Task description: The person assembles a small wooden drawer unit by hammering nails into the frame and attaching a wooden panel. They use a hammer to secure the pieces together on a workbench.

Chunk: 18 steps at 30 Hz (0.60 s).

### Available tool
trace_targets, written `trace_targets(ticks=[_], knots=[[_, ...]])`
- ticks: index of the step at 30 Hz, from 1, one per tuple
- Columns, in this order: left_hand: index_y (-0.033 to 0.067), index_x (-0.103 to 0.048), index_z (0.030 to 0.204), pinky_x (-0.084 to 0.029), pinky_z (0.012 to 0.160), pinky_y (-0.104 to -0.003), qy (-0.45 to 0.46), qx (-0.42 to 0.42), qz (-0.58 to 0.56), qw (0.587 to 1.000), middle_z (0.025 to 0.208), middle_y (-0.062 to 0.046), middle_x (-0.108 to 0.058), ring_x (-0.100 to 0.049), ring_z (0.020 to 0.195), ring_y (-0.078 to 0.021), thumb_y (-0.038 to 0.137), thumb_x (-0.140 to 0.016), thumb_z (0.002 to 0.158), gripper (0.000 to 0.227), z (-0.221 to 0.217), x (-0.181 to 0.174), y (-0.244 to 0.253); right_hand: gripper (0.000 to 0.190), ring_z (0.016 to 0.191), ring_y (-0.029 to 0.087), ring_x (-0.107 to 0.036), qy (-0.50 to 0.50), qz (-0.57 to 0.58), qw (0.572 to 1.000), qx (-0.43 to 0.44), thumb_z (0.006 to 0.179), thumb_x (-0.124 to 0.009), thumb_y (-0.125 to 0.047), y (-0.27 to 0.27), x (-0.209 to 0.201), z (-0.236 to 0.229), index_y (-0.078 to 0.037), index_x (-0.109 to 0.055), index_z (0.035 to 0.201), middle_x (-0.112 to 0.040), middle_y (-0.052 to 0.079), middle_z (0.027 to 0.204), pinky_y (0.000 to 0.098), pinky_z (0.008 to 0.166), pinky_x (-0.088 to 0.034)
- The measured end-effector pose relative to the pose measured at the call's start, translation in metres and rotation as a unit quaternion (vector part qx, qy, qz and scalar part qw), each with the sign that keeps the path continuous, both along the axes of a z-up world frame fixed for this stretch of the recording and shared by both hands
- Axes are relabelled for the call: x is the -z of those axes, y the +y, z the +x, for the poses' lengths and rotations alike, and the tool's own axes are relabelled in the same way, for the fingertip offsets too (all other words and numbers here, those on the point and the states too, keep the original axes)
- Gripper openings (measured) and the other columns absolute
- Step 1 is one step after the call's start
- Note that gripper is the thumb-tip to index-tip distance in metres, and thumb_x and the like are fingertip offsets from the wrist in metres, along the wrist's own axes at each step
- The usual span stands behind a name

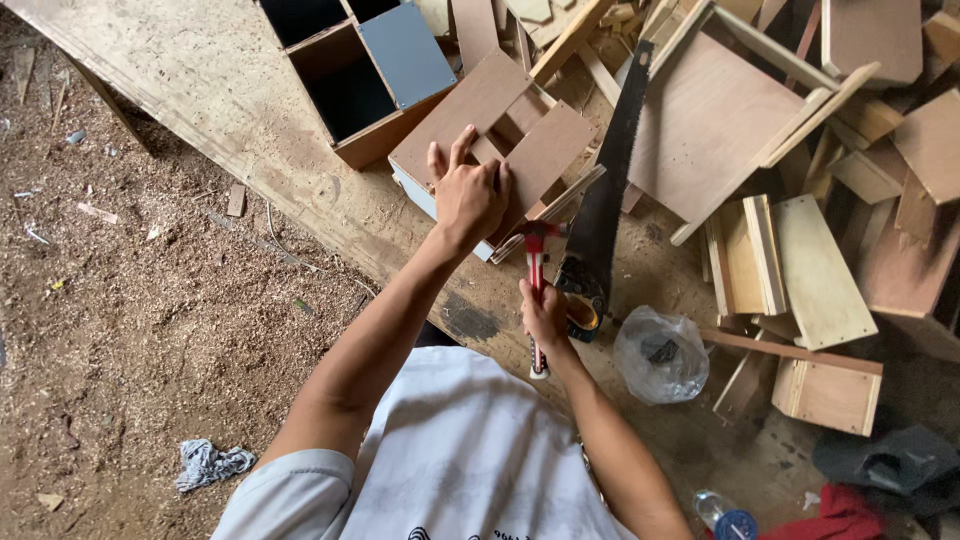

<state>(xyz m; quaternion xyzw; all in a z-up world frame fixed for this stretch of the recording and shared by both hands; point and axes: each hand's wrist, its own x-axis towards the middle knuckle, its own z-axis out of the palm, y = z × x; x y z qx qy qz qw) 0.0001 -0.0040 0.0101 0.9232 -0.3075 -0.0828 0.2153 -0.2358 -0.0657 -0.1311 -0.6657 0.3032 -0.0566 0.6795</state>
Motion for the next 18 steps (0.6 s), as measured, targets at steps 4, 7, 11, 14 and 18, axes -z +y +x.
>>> trace_targets(ticks=[4, 7, 11, 14, 18], knots=[[0.0173, -0.073, 0.108, -0.021, 0.107, -0.06, -0.128, -0.004, -0.016, 0.992, 0.103, -0.014, -0.072, -0.049, 0.131, -0.0324, 0.028, -0.05, 0.096, 0.028, -0.006, 0.022, -0.003, 0.039, 0.035, 0.012, -0.044, 0.005, 0.235, 0.969, 0.081, 0.101, -0.061, -0.032, -0.001, -0.002, -0.008, -0.012, -0.046, 0.07, -0.047, -0.001, 0.049, 0.0302, 0.034, -0.039], [0.023, -0.064, 0.132, -0.035, 0.097, -0.051, -0.198, 0.021, -0.03, 0.98, 0.119, -0.013, -0.065, -0.056, 0.115, -0.0307, 0.027, -0.055, 0.094, 0.039, -0.001, 0.043, 0.001, 0.039, 0.032, 0.014, -0.045, 0.012, 0.218, 0.963, 0.158, 0.098, -0.058, -0.031, 0.003, 0.004, -0.016, -0.01, -0.045, 0.068, -0.047, 0.001, 0.047, 0.0308, 0.032, -0.041], [0.0251, -0.047, 0.158, -0.049, 0.086, -0.043, -0.153, 0.077, 0.017, 0.985, 0.121, -0.015, -0.061, -0.057, 0.107, -0.0274, 0.031, -0.053, 0.113, 0.046, 0.0, 0.057, -0.007, 0.035, 0.034, 0.016, -0.048, 0.056, 0.158, 0.978, 0.125, 0.098, -0.059, -0.028, 0.007, 0.019, -0.029, -0.007, -0.05, 0.072, -0.05, 0.003, 0.049, 0.0329, 0.033, -0.041], [0.0151, -0.028, 0.158, -0.053, 0.055, -0.038, -0.013, 0.095, 0.059, 0.994, 0.109, -0.026, -0.057, -0.059, 0.081, -0.0288, 0.063, -0.057, 0.104, 0.078, -0.003, 0.05, -0.015, 0.029, 0.038, 0.016, -0.052, 0.147, 0.129, 0.979, 0.063, 0.098, -0.059, -0.026, 0.013, 0.025, -0.021, -0.008, -0.053, 0.075, -0.054, 0.004, 0.052, 0.033, 0.036, -0.045], [0.0194, -0.019, 0.161, -0.05, 0.042, -0.031, -0.006, 0.112, 0.037, 0.993, 0.106, -0.021, -0.058, -0.058, 0.063, -0.0211, 0.071, -0.065, 0.087, 0.101, -0.003, 0.032, -0.009, 0.035, 0.043, 0.014, -0.055, 0.273, -0.1, 0.953, -0.087, 0.102, -0.061, -0.031, 0.005, 0.015, 0.004, -0.006, -0.062, 0.078, -0.058, 0.006, 0.054, 0.0294, 0.042, -0.045]])
